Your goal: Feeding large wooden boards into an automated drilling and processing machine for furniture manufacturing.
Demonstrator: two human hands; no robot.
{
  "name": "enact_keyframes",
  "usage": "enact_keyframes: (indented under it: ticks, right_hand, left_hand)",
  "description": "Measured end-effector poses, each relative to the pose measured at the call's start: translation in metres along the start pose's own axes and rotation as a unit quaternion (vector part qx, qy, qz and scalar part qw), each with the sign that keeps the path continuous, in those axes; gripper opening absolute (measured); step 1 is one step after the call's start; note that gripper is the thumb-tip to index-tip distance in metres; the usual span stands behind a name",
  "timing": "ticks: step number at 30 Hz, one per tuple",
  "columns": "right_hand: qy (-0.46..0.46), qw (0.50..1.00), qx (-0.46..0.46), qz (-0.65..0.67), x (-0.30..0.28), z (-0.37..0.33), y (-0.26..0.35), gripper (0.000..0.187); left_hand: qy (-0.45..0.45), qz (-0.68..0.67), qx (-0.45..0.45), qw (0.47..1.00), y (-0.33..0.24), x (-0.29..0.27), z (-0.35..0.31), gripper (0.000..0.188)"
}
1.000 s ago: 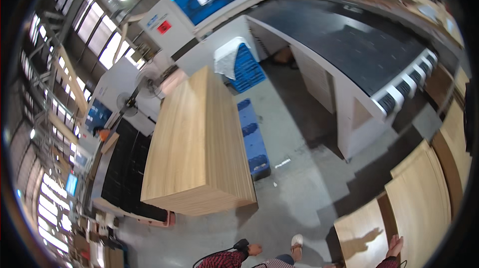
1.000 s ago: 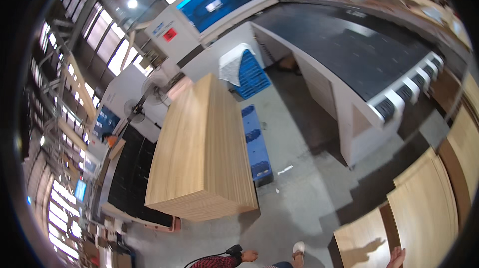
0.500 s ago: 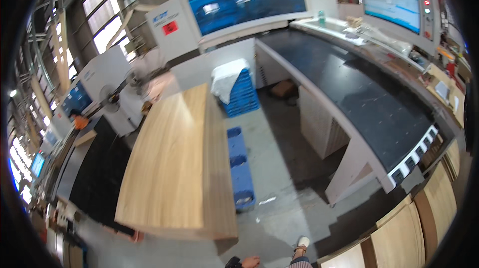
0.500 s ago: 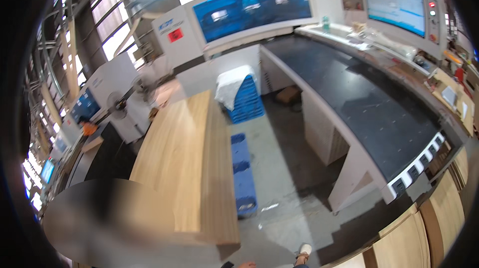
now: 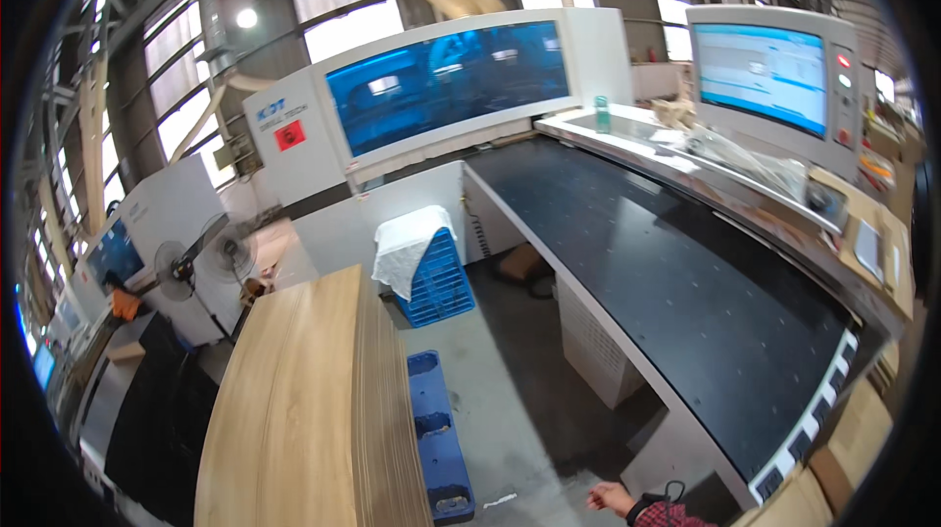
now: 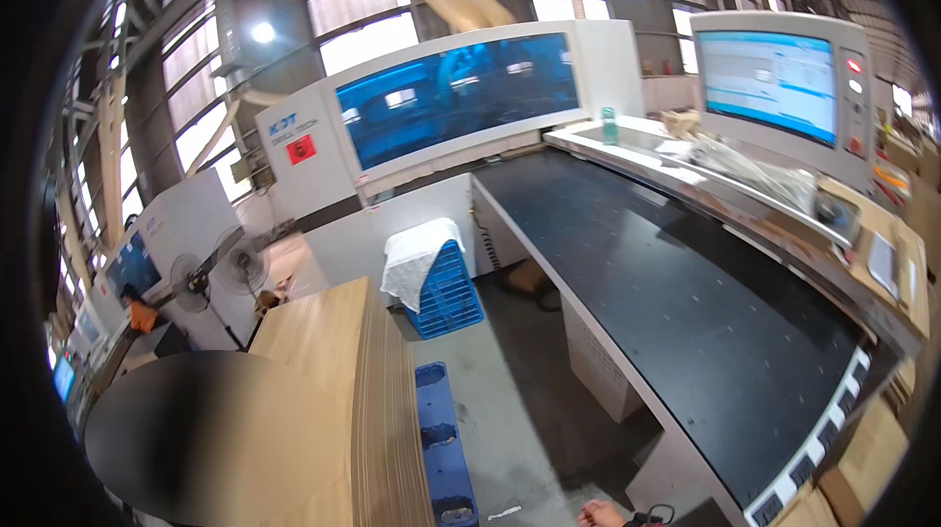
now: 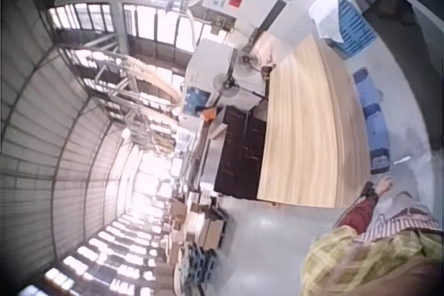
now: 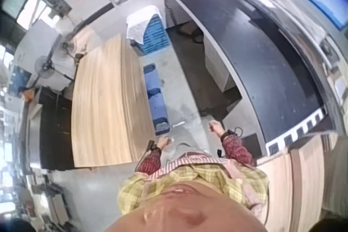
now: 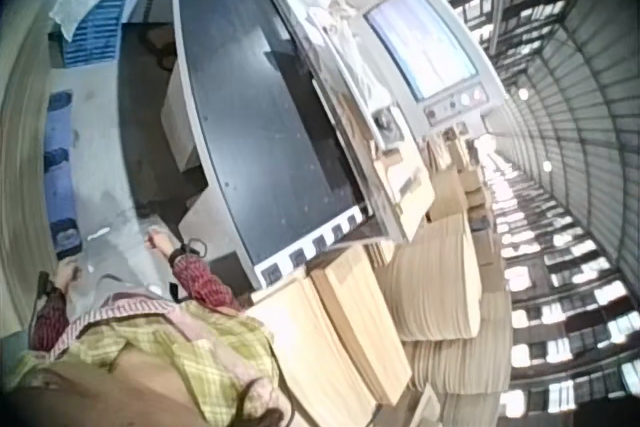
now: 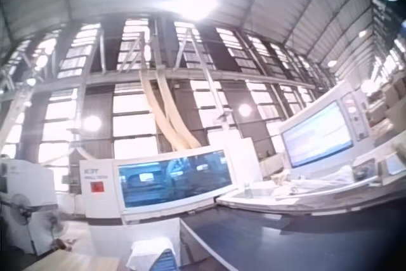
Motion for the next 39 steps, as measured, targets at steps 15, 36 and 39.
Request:
enact_keyframes:
  ticks: [15, 36, 39]
  right_hand:
    - [0.265, 0.936, -0.005, -0.230, 0.110, 0.280, -0.012, 0.009]
    - [0.160, 0.942, 0.028, -0.295, 0.128, 0.634, 0.283, 0.013]
    - [0.047, 0.982, 0.033, -0.181, 0.150, 0.694, 0.357, 0.014]
  left_hand:
    - [0.045, 0.514, 0.081, 0.853, 0.009, -0.133, 0.286, 0.020]
    - [0.092, 0.607, 0.082, 0.785, -0.194, -0.218, 0.568, 0.022]
    - [0.080, 0.270, -0.023, 0.959, -0.222, -0.231, 0.620, 0.020]
Point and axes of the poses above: each hand's wrist, its own z-axis towards the middle knuckle, its own x-axis out of the palm, y = z × x, the point moved 9 cm from there along z, towards the middle knuckle, and after that the axes turned 9 degrees about z, right-handed, at the moved point
